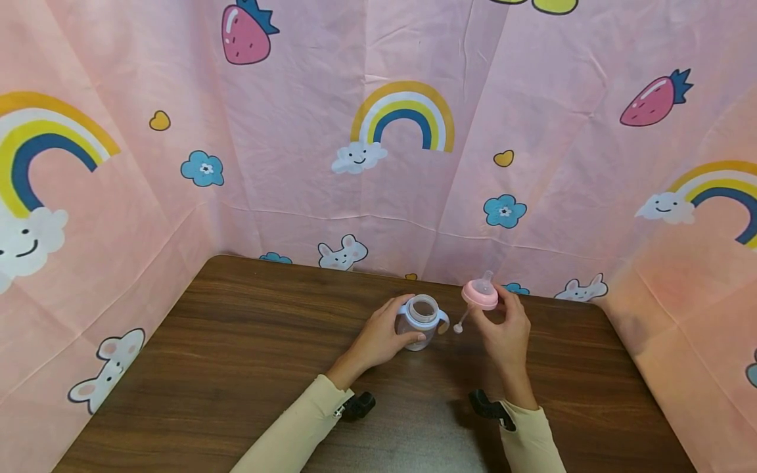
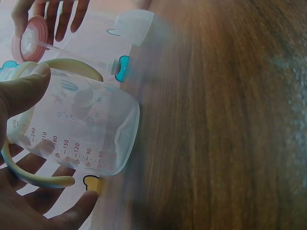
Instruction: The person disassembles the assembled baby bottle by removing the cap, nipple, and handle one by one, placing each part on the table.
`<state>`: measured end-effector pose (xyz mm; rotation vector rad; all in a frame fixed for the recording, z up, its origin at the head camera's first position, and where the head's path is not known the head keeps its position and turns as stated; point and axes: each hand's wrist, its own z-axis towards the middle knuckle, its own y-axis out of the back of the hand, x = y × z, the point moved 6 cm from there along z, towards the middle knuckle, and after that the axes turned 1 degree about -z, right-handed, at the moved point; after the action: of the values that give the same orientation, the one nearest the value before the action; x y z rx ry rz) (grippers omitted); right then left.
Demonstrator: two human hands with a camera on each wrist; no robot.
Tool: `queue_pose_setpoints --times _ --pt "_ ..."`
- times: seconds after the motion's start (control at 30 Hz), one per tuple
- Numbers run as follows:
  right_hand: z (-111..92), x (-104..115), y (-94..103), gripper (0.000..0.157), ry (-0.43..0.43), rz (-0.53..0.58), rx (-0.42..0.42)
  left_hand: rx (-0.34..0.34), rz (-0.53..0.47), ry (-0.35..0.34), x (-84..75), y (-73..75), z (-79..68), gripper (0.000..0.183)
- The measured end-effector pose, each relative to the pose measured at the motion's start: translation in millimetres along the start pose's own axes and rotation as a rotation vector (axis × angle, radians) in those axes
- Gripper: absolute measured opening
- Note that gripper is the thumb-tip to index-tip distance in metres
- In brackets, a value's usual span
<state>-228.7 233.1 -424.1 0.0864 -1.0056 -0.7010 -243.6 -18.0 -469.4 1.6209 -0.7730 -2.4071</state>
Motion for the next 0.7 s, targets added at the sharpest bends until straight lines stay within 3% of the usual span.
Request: queue_pose_setpoints --times 0.7 --pt "-1.6 -7.7 -2.0 0.059 -0.053 -0.016 0.022 0.003 0.01 -0.005 2.6 -1.1 0.3 0.081"
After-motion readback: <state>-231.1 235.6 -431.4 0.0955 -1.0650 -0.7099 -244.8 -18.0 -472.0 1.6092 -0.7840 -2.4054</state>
